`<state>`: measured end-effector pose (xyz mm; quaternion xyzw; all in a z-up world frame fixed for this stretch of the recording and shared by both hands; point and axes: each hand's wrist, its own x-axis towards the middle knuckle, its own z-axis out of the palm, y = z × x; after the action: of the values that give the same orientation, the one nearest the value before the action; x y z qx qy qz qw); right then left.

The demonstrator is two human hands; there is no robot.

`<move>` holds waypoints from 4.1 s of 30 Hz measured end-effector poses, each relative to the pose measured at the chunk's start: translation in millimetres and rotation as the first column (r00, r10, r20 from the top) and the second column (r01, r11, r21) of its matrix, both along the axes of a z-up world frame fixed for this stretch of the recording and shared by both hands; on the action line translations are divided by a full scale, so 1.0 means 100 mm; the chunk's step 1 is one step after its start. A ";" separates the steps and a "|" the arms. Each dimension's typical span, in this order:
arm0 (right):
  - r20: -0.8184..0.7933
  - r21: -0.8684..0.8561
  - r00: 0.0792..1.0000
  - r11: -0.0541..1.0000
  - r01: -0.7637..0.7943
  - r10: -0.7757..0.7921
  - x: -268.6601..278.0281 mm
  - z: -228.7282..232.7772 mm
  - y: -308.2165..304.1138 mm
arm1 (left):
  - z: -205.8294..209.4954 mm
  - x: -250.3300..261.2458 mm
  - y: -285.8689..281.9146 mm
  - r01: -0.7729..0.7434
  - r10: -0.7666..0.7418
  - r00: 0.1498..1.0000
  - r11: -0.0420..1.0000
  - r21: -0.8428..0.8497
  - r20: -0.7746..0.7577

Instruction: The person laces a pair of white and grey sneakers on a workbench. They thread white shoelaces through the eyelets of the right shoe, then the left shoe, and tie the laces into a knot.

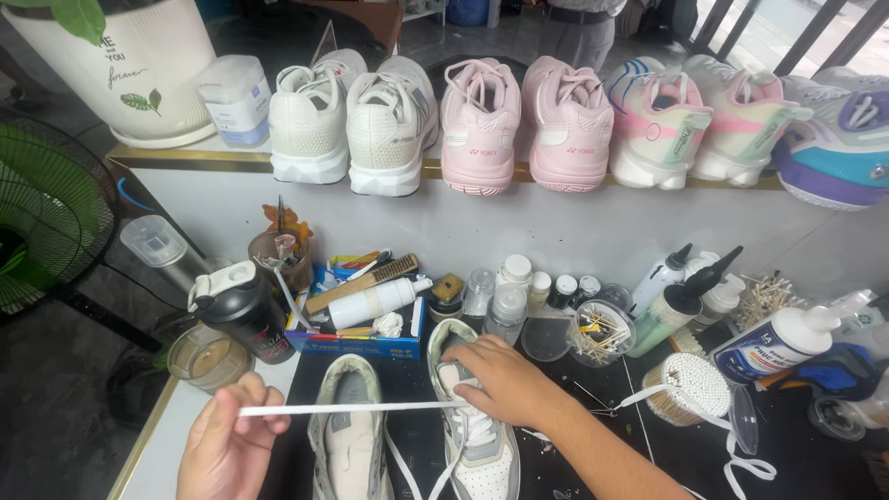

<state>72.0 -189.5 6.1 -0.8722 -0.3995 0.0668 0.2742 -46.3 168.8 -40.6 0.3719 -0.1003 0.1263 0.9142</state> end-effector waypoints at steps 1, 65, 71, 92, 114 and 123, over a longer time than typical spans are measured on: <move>0.009 0.021 1.000 1.000 -0.013 0.013 0.04 0.02 0.01 | -0.02 0.01 0.00 -0.063 0.059 0.996 0.996 -0.057 -0.071; 0.397 0.250 0.914 0.968 -0.018 -0.086 -0.31 -0.33 0.02 | -0.17 0.17 -2.01 -0.125 0.491 0.830 0.626 0.770 -0.264; 0.314 0.284 0.947 0.958 -0.029 -0.064 -0.27 -0.35 0.03 | 0.02 0.14 -1.98 -0.160 0.466 0.883 0.401 0.902 -0.050; -0.576 0.818 0.816 -0.014 0.576 -0.051 -0.18 -0.35 -1.50 | 0.39 0.21 -1.78 -0.131 0.316 0.947 0.192 0.973 0.066; -0.112 -0.004 0.946 0.952 0.306 -0.305 -0.23 0.04 -0.83 | 0.17 1.26 -1.69 0.384 -0.261 0.909 0.217 0.897 -0.326; -0.343 0.109 0.915 0.958 0.264 -0.213 -0.09 -0.10 -0.98 | 0.00 1.38 -1.71 0.474 -0.292 0.866 0.226 0.851 -0.406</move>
<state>63.3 -287.4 -4.0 -0.8677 -0.2425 0.1457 0.4088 91.2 -2.1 -40.4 0.7975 -0.1686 -0.2135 0.5386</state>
